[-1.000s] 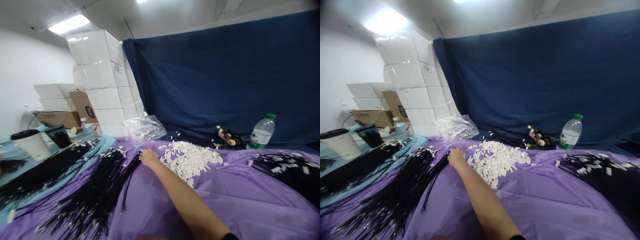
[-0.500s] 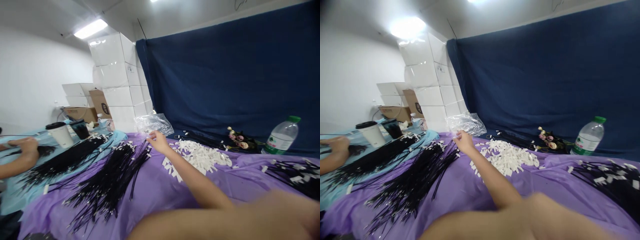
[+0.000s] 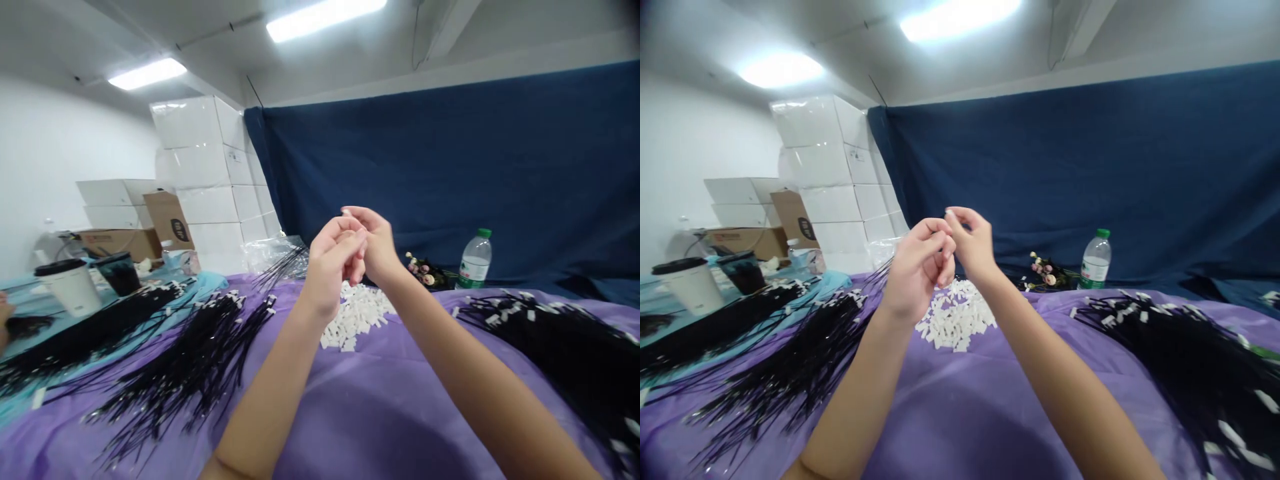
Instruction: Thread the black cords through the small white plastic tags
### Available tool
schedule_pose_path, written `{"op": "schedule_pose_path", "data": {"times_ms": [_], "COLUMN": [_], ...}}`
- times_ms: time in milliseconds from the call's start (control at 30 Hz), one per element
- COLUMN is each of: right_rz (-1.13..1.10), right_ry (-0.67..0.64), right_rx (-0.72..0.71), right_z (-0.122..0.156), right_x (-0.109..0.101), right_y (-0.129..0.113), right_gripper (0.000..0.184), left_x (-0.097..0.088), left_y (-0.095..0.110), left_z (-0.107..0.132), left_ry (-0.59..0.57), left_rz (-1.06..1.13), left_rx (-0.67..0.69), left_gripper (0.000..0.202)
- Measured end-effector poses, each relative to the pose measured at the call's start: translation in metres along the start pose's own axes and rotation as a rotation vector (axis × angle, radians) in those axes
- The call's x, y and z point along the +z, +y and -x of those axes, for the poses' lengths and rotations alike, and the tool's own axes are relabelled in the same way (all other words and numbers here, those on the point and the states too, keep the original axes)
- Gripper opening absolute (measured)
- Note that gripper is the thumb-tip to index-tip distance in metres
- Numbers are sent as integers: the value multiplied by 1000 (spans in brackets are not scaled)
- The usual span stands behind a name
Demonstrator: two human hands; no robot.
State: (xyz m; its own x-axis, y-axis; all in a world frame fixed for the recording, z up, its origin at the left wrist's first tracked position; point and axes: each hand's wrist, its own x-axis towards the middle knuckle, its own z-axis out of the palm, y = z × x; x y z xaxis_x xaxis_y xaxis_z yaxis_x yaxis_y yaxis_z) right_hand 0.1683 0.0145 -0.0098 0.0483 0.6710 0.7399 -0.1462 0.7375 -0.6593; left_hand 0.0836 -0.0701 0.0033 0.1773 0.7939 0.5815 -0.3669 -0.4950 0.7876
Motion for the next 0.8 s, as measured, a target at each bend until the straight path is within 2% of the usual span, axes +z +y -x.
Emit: {"op": "schedule_pose_path", "data": {"times_ms": [67, 133, 167, 233, 300, 367, 467, 500, 567, 667, 733, 800], "right_rz": [63, 225, 359, 647, 794, 852, 833, 805, 739, 714, 766, 830], "right_ry": [119, 156, 131, -2, -171, -348, -637, -712, -837, -895, -835, -762], "right_rx": [-44, -168, -263, -404, -422, -280, 111, 190, 293, 401, 402, 358], "right_z": [15, 37, 49, 72, 91, 106, 120, 124, 128, 127, 122, 118], "right_x": [-33, -64, -79, -105, -126, -142, -156, -159, -163, -161, -151, -136], "right_y": [-17, -30, -35, -39, -38, -32, -14, -7, 9, 34, 51, 69], "right_gripper": [21, 19, 17, 16, 14, 10, 6, 6, 9, 25, 35, 35], "left_x": [12, 24, 30, 41, 49, 52, 46, 43, 35, 25, 20, 13], "left_y": [-14, -29, -38, -57, -79, -106, -144, -155, -171, -182, -182, -179], "left_z": [0, -1, 0, 6, 16, 31, 55, 63, 75, 88, 93, 99], "left_ry": [35, -34, -98, -187, -170, -123, -56, -31, 24, 62, 109, 141], "left_rz": [-67, -49, -22, 14, -15, -32, -5, 9, 25, 36, 34, 28], "left_rx": [6, -96, -168, -305, -403, -516, -825, -920, -1024, -1052, -1067, -1092], "left_gripper": [18, 20, 20, 27, 31, 29, 32, 33, 29, 16, 10, 8]}}
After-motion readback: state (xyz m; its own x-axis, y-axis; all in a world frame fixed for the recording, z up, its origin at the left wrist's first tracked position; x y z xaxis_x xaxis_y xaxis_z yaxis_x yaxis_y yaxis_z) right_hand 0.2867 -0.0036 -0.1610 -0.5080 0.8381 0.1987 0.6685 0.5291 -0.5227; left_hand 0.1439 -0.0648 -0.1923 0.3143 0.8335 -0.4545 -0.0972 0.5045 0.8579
